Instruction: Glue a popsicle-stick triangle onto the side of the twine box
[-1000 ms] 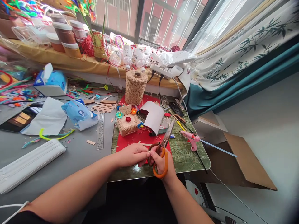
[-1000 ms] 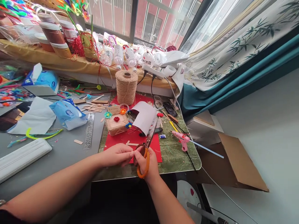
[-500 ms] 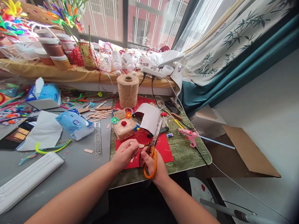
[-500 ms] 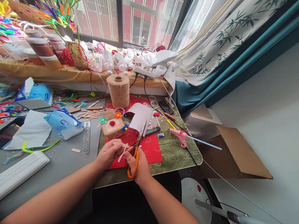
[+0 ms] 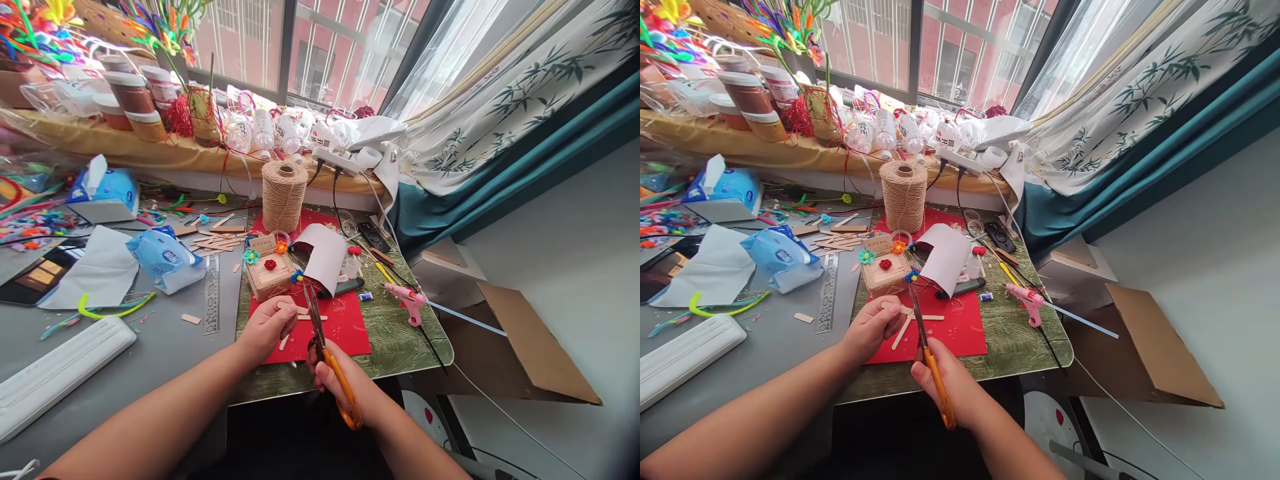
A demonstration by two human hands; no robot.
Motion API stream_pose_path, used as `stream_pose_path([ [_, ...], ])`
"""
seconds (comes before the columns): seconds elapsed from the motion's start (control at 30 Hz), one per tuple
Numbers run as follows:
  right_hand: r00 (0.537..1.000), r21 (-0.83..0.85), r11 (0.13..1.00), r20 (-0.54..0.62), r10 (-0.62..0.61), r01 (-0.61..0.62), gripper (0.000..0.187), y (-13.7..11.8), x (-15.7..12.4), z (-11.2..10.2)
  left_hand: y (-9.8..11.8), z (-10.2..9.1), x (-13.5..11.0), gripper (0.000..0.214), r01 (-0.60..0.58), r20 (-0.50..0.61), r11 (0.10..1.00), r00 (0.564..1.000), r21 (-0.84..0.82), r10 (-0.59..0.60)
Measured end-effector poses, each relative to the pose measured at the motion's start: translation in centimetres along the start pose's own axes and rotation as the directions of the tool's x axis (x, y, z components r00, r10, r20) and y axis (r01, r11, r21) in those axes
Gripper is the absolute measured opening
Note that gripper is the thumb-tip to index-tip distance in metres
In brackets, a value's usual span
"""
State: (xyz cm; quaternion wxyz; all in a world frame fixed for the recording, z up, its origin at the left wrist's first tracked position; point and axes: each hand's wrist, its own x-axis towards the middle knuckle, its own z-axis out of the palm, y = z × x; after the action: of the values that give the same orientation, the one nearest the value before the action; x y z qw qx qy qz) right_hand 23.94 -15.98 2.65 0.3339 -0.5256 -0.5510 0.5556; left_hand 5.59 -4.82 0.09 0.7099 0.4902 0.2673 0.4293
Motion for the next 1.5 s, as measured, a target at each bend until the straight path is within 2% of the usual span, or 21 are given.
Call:
stream_pose_path([
  [0.17, 0.993, -0.13, 0.987, 0.053, 0.103, -0.095, 0.051, -1.6, -0.1, -1.0, 0.0, -0.1, 0.0, 0.047, 0.005, 0.01, 1.0, 1.0, 0.02, -0.005],
  [0.4, 0.995, -0.15, 0.985, 0.042, 0.091, -0.084, 0.047, -1.4, -0.2, -1.3, -0.1, -0.3, 0.0, 0.047, 0.034, 0.026, 0.998, 0.999, 0.047, -0.035],
  [0.7, 0.979, -0.219, 0.968, 0.131, 0.156, -0.125, 0.043, -2.1, -0.4, -1.7, -0.4, -0.4, -0.1, 0.043, 0.028, 0.038, 1.0, 0.999, 0.012, -0.029],
  [0.97, 0.99, -0.179, 0.98, 0.094, 0.11, -0.092, 0.046, -1.5, -0.2, -1.4, 0.0, -0.3, 0.0, 0.044, 0.025, 0.031, 0.998, 0.999, 0.052, -0.026],
  [1.17, 0.987, -0.315, 0.936, -0.017, 0.162, -0.159, 0.045, -1.3, 0.4, -1.2, 0.3, -0.3, 0.2, 0.046, 0.063, 0.028, 0.994, 0.997, 0.089, -0.065],
  [1.5, 0.99, -0.385, 0.911, -0.055, 0.133, -0.144, 0.036, -1.0, 0.8, -1.0, 0.6, 0.1, 0.3, 0.045, 0.072, 0.036, 0.997, 0.997, 0.034, -0.073],
])
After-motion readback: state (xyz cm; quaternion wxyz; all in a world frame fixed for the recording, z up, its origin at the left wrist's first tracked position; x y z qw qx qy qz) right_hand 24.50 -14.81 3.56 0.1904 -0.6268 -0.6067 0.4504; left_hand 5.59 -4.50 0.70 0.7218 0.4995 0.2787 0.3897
